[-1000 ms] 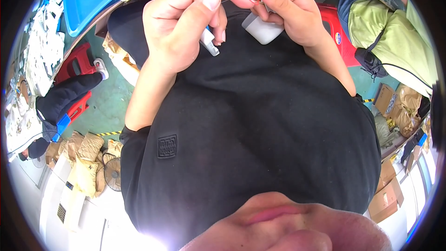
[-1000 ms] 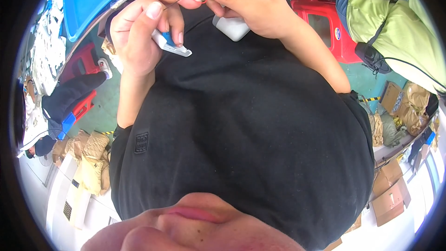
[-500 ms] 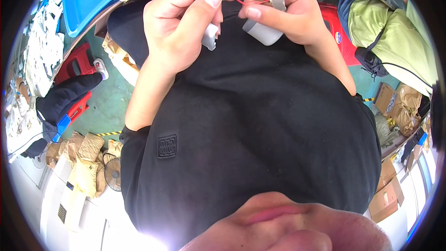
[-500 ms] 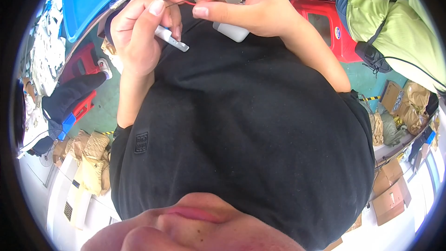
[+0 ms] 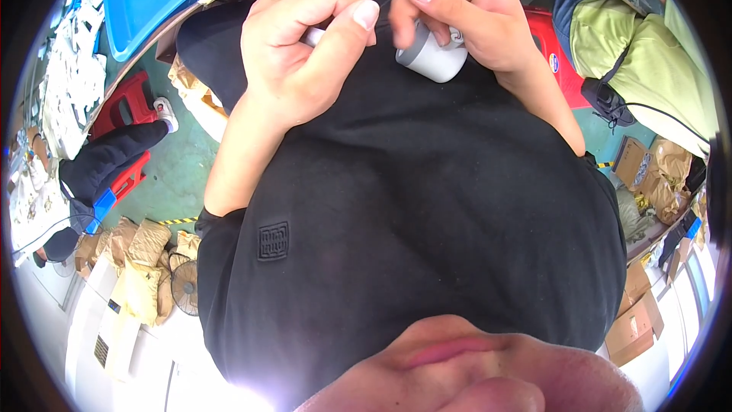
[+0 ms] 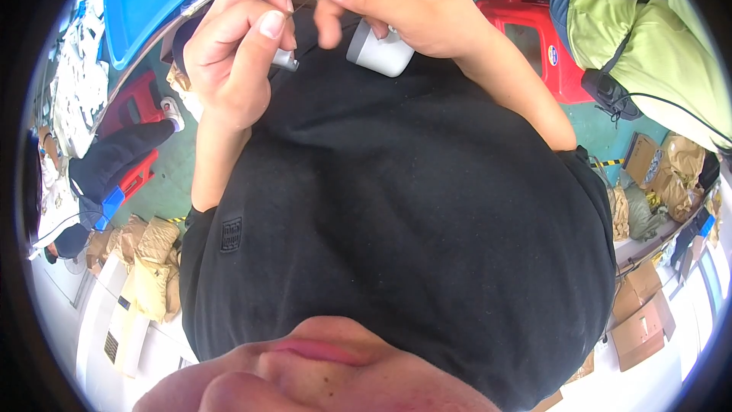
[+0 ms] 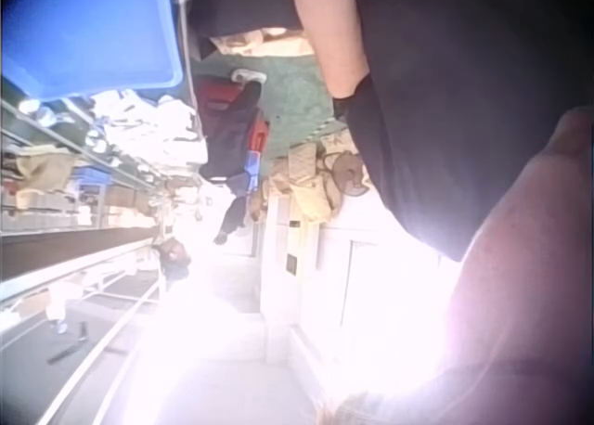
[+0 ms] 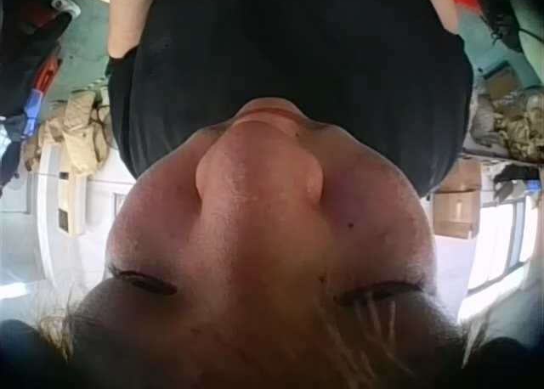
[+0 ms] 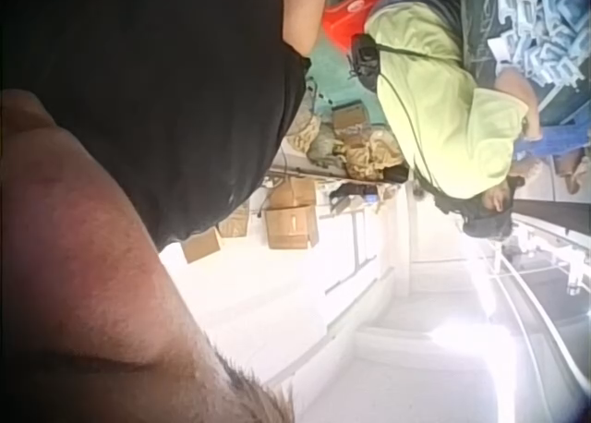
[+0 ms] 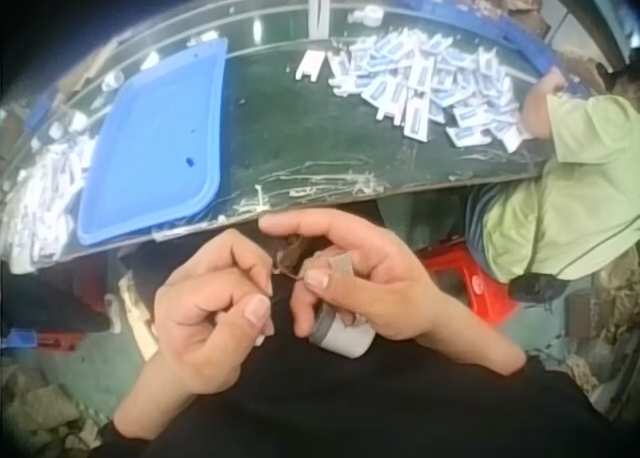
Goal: The person assembles electronic circuit boards into white plastic housings by hand, connecting wiring to the circuit boards before enclosing them in the housings.
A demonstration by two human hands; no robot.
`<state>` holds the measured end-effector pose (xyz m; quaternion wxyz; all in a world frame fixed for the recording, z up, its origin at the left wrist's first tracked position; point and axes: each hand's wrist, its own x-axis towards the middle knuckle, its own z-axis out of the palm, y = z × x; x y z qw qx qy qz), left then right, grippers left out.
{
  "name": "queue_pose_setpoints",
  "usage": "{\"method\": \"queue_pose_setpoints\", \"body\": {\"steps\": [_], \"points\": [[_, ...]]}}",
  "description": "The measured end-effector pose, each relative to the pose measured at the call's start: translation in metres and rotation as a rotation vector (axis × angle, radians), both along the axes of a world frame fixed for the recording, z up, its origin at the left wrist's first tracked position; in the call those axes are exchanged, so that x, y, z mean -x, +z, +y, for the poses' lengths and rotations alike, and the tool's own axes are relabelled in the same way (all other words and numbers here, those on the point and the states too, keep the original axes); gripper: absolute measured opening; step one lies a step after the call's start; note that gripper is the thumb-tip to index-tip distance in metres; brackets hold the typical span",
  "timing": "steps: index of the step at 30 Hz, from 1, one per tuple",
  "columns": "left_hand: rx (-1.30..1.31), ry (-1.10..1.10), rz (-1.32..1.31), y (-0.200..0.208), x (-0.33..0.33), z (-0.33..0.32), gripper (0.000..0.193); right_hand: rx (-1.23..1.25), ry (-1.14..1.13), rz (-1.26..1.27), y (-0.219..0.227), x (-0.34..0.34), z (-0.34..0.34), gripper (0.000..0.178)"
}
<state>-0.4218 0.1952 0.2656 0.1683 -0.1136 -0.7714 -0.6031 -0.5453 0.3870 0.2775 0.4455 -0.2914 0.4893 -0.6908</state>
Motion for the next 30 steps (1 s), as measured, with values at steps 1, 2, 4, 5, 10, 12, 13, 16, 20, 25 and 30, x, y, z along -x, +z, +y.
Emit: {"method": "queue_pose_setpoints", "body": {"steps": [1, 2, 4, 5, 10, 12, 13, 16, 20, 25, 30], "points": [[-0.043, 0.017, -0.034, 0.002, 0.000, 0.002, 0.020, -0.007, 0.026, 0.072, -0.001, 0.002, 0.000, 0.038], [-0.043, 0.017, -0.033, 0.000, 0.000, 0.000, 0.020, -0.038, 0.060, 0.114, -0.006, 0.006, 0.002, 0.032], [0.051, 0.000, 0.025, -0.005, 0.000, -0.008, 0.019, -0.084, 0.033, 0.059, -0.004, 0.005, 0.003, 0.030], [0.051, 0.001, 0.026, -0.006, -0.001, -0.007, 0.019, -0.130, 0.007, 0.004, -0.002, 0.005, 0.002, 0.028], [-0.207, -0.032, 0.035, -0.003, 0.000, 0.003, 0.027, -0.140, 0.003, -0.050, -0.006, 0.005, -0.001, 0.028], [-0.355, -0.168, 0.021, 0.000, 0.004, 0.005, 0.030, 0.320, 0.024, 0.337, -0.020, 0.009, -0.006, 0.029], [-0.500, -0.298, 0.008, 0.001, 0.005, 0.007, 0.034, 0.321, 0.024, 0.337, -0.031, 0.013, -0.009, 0.029], [-0.543, -0.325, -0.026, -0.005, 0.004, 0.006, 0.035, 0.034, -0.002, -0.085, -0.015, 0.000, 0.004, 0.033], [-0.560, -0.314, -0.100, -0.005, 0.002, 0.007, 0.034, -0.026, 0.013, 0.141, -0.008, 0.000, 0.005, 0.037], [-0.666, -0.130, -0.250, -0.001, -0.001, 0.012, 0.036, 0.036, 0.012, 0.037, -0.004, -0.005, -0.001, 0.056], [-0.715, -0.073, -0.199, -0.006, -0.002, 0.012, 0.036, -0.094, 0.091, 0.115, -0.006, -0.002, -0.003, 0.063]]}}
